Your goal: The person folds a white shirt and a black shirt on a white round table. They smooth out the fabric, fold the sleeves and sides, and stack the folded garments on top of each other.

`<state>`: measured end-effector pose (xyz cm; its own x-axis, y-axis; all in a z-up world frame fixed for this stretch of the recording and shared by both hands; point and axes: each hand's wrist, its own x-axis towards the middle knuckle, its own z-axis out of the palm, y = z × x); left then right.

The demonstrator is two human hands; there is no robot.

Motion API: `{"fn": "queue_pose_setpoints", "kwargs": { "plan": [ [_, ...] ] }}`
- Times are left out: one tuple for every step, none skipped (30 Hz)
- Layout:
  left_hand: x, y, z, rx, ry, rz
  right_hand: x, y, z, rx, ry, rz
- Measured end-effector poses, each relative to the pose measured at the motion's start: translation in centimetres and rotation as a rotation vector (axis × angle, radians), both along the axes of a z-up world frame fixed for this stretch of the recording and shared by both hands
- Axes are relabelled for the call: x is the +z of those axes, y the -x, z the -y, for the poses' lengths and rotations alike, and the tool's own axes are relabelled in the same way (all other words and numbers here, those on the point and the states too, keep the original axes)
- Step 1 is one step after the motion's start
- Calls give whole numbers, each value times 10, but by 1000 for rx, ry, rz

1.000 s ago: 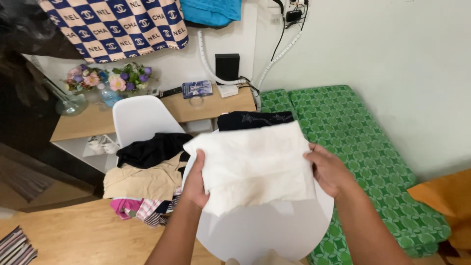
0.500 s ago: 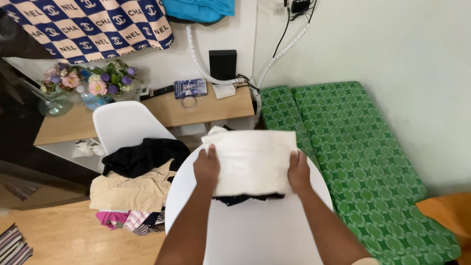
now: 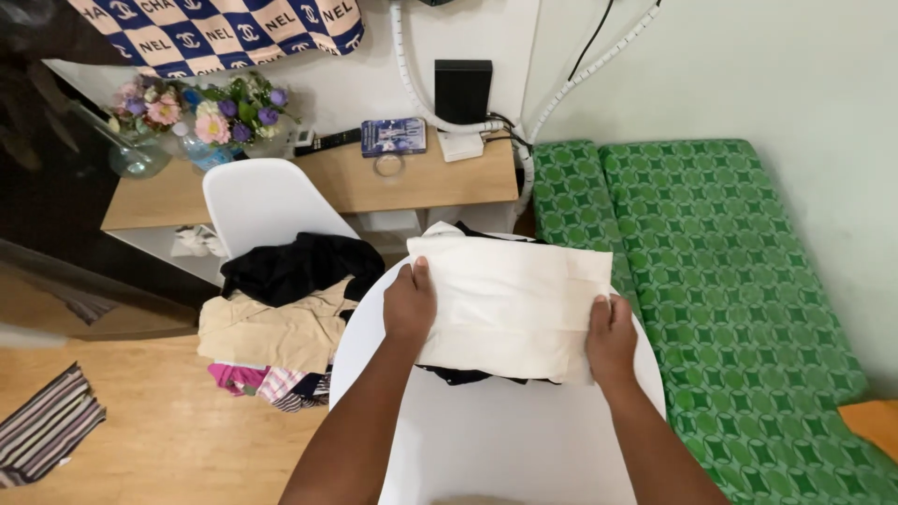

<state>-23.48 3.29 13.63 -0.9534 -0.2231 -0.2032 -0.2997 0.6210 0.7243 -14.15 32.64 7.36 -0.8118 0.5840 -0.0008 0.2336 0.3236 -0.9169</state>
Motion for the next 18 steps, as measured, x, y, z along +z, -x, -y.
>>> {"fn": "queue_pose_setpoints", "kwargs": {
  "plan": [
    [6,3,2,3,0,-5,6,1,-1,3,0,-5],
    [13,6,4,16,18,-115,12,2,-3,3,33,-79],
    [18,7,4,28,34,-221,17,1,-5,1,64,-149],
    [34,12,4,28,32,-223,25,4,-5,2,63,-151],
    [49,14,5,54,-2,-251,33,5,-4,-1,91,-210],
    [64,16,5,79,-37,-278,41,5,-3,-4,120,-269],
    [57,20,9,82,-37,-274,41,4,-3,-1,120,-265],
    [51,25,14,61,9,-190,41,3,-2,0,106,-201],
    [46,30,20,44,55,-111,42,5,0,6,92,-141],
    [24,33,25,51,55,-112,39,1,-1,14,92,-142],
    [4,41,26,14,128,-159,37,1,-3,20,-23,-136],
    [-17,51,28,-24,201,-205,34,3,-6,27,-137,-129],
    [0,40,15,-24,201,-200,49,3,-5,27,-138,-124],
    [17,30,3,-3,345,-394,62,3,-3,41,-330,-227],
    [30,11,-8,18,490,-572,74,-3,-1,66,-520,-315],
    [40,5,-21,17,491,-550,84,-3,8,76,-519,-295],
    [51,3,-34,-121,567,-583,95,2,17,135,-636,-337],
    [63,2,-47,-260,641,-614,107,7,26,196,-752,-379]
  ]
}}
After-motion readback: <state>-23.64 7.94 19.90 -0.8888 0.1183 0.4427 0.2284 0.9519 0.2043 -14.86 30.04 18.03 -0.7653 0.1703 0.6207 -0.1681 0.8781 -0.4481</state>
